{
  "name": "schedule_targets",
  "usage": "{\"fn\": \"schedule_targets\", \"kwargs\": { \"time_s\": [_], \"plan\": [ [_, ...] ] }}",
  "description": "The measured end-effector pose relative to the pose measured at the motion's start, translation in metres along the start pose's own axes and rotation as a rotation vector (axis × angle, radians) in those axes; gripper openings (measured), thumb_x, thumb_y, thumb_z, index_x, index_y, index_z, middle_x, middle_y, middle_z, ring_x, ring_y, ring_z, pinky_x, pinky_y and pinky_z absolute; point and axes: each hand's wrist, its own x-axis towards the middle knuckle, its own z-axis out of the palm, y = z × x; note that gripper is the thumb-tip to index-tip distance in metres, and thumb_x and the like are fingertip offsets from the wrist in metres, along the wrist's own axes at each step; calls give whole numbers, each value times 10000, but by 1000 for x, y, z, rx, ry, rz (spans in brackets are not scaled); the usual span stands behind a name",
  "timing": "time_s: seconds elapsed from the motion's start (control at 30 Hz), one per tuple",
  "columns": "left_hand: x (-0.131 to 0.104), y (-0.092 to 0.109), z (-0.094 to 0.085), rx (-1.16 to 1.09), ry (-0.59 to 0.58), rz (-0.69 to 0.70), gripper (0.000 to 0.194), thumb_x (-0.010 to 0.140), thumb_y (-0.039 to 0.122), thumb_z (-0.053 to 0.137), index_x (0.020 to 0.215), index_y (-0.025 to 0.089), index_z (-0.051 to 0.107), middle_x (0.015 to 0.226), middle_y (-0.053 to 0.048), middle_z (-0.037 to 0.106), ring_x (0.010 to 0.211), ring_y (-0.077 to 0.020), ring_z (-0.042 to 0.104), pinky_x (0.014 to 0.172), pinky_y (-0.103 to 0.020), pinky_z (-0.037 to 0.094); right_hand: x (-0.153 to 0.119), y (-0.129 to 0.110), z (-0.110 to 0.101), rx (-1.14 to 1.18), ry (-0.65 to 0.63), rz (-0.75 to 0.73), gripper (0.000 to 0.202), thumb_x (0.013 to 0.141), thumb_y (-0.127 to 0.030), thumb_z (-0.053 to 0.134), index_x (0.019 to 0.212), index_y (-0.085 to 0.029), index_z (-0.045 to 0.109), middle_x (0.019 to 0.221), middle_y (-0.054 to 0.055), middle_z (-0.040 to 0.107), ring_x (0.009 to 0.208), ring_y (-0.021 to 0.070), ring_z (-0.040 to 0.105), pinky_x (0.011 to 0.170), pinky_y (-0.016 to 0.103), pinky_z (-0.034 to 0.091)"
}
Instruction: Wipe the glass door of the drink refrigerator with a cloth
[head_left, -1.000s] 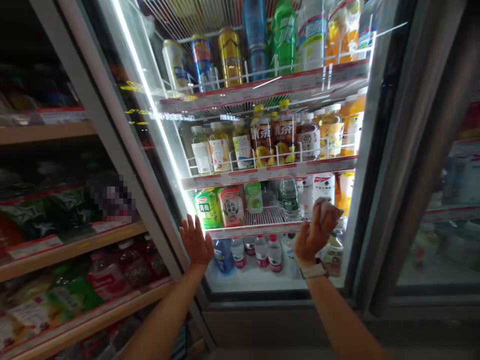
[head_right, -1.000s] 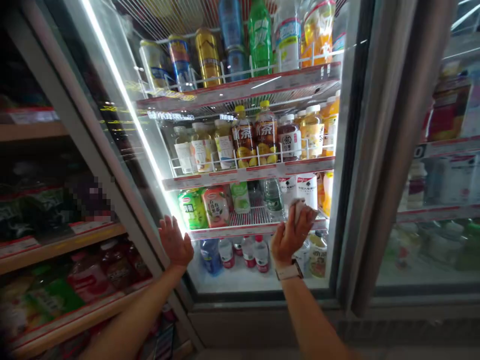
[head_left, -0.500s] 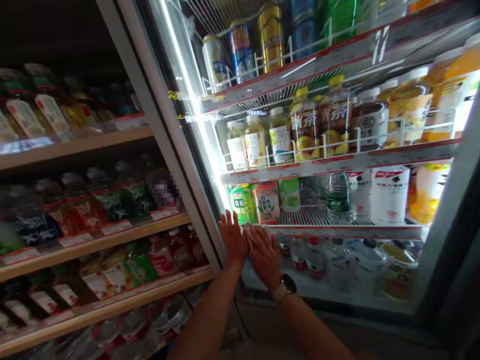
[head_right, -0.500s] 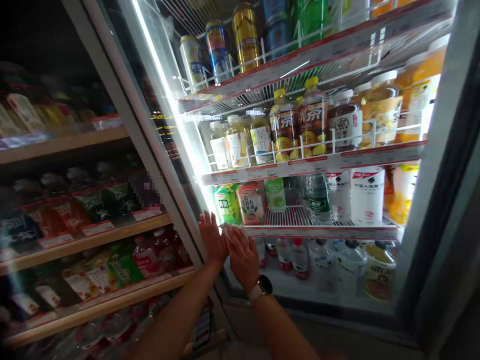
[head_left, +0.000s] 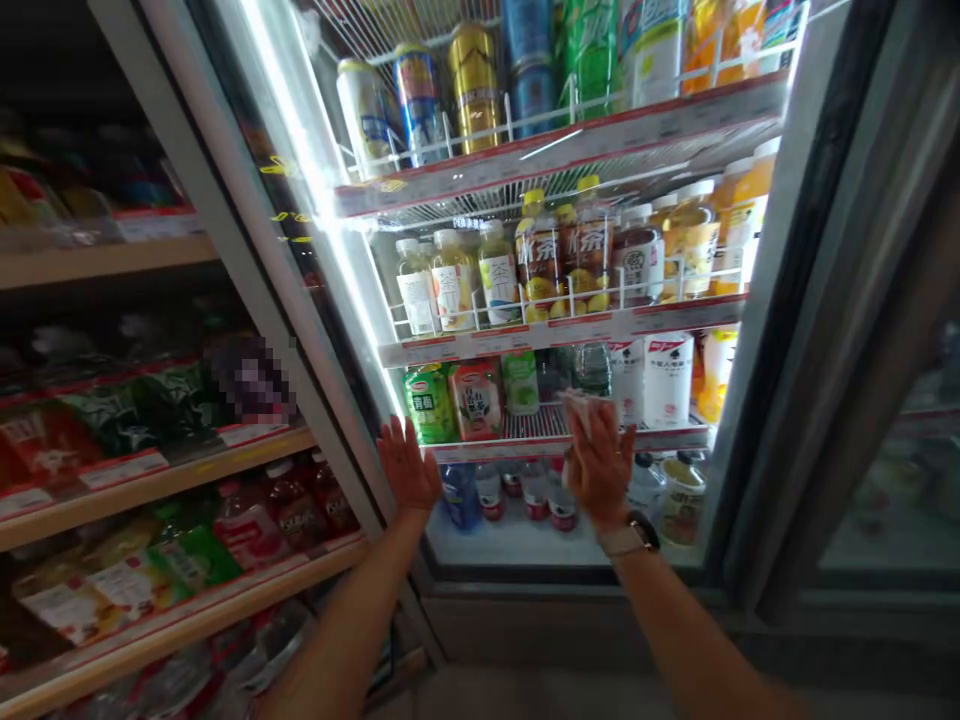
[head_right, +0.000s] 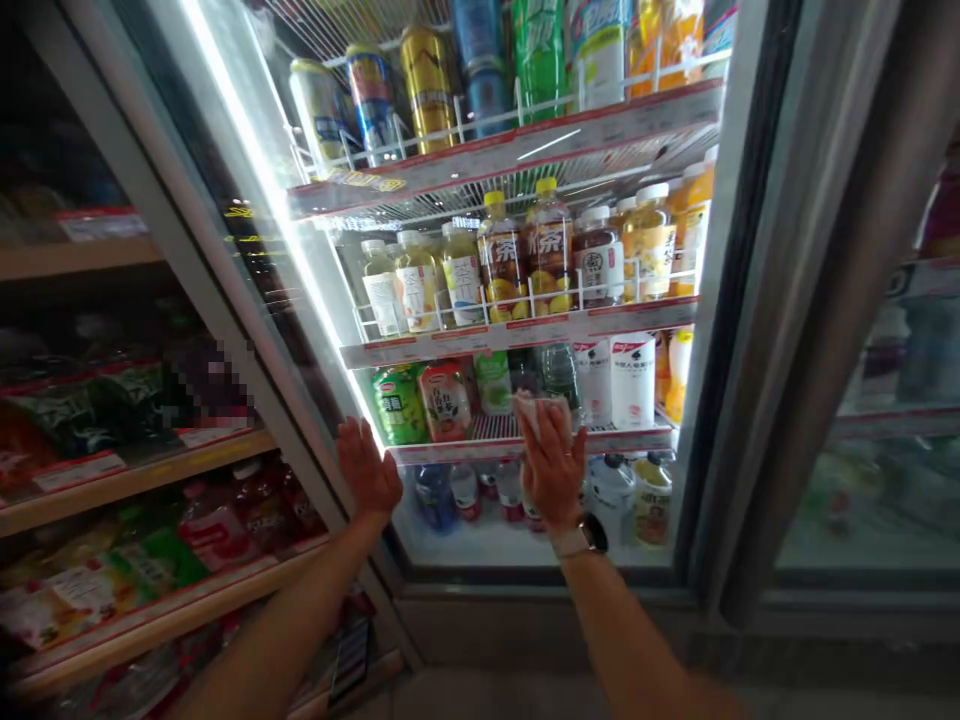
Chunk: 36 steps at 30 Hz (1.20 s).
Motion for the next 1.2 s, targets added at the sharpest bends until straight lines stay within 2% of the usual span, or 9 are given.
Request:
{"fn": "schedule_targets", "kwargs": {
  "time_s": [0.13, 0.27, 0.4, 0.53, 0.6, 0.7, 0.87, 1.03, 1.2],
  "plan": [
    [0, -1, 1, -24, -35, -57, 649, 976, 444, 338, 1535, 124, 260, 1591, -198, 273, 1508, -325, 132, 1207, -579, 114, -8, 76, -24, -120, 96, 132, 682, 931, -207, 402, 1568, -164, 164, 1592, 180, 282, 1478, 322, 247, 1175, 617, 203],
    [1, -1, 1, 5, -39, -60, 650, 968, 427, 331, 1516, 79, 295, 1561, -241, 310, 1500, -343, 162, 1192, -611, 135, -26, 125, -46, -156, 70, 193, 666, 935, -208, 366, 1566, -138, 164, 1600, 202, 243, 1488, 342, 205, 1159, 648, 215],
    [3, 0, 1, 18, -37, -55, 657, 952, 405, 351, 1514, 69, 292, 1567, -240, 297, 1493, -358, 180, 1181, -633, 154, -44, 144, -58, -175, 56, 275, 646, 931, -216, 352, 1556, -131, 213, 1591, 200, 262, 1482, 334, 228, 1152, 605, 287],
    [4, 2, 1, 16, -34, -76, 658, 955, 416, 336, 1501, 48, 314, 1562, -244, 305, 1494, -354, 175, 1192, -611, 142, -49, 141, -55, -162, 84, 382, 608, 956, -263, 337, 1544, -125, 263, 1584, 201, 274, 1481, 337, 227, 1166, 571, 287],
    [4, 3, 1, 7, -48, -99, 663, 953, 423, 337, 1498, 45, 318, 1558, -249, 311, 1498, -348, 165, 1194, -609, 131, -45, 131, -48, -132, 117, 408, 607, 968, -300, 334, 1543, -118, 264, 1589, 209, 257, 1488, 354, 192, 1162, 604, 267],
    [3, 5, 1, -20, -73, -150, 684, 947, 458, 339, 1502, 59, 317, 1564, -238, 305, 1508, -335, 128, 1198, -603, 120, -33, 102, -34, -84, 156, 398, 618, 979, -344, 326, 1547, -115, 246, 1593, 216, 241, 1491, 379, 157, 1137, 672, 248],
    [1, 3, 2, -33, -51, -124, 663, 957, 438, 341, 1525, 101, 281, 1592, -196, 270, 1518, -295, 83, 1218, -553, 83, -14, 29, -5, -15, 184, 298, 605, 978, -278, 350, 1562, -184, 219, 1584, 174, 297, 1482, 362, 215, 1142, 664, 251],
    [-1, 3, 1, 2, -14, -35, 638, 968, 368, 355, 1547, 134, 223, 1610, -173, 230, 1517, -287, 85, 1220, -533, 105, -7, -48, 20, 94, 123, 227, 639, 951, -219, 396, 1564, -210, 215, 1575, 146, 334, 1478, 358, 235, 1159, 645, 233],
    [-3, 5, 0, 6, -17, -28, 625, 978, 340, 353, 1553, 147, 200, 1618, -162, 206, 1516, -284, 92, 1225, -529, 87, -13, -109, 37, 183, 20, 150, 648, 939, -176, 407, 1560, -234, 229, 1534, 106, 421, 1479, 279, 261, 1211, 535, 170]
  ]
}}
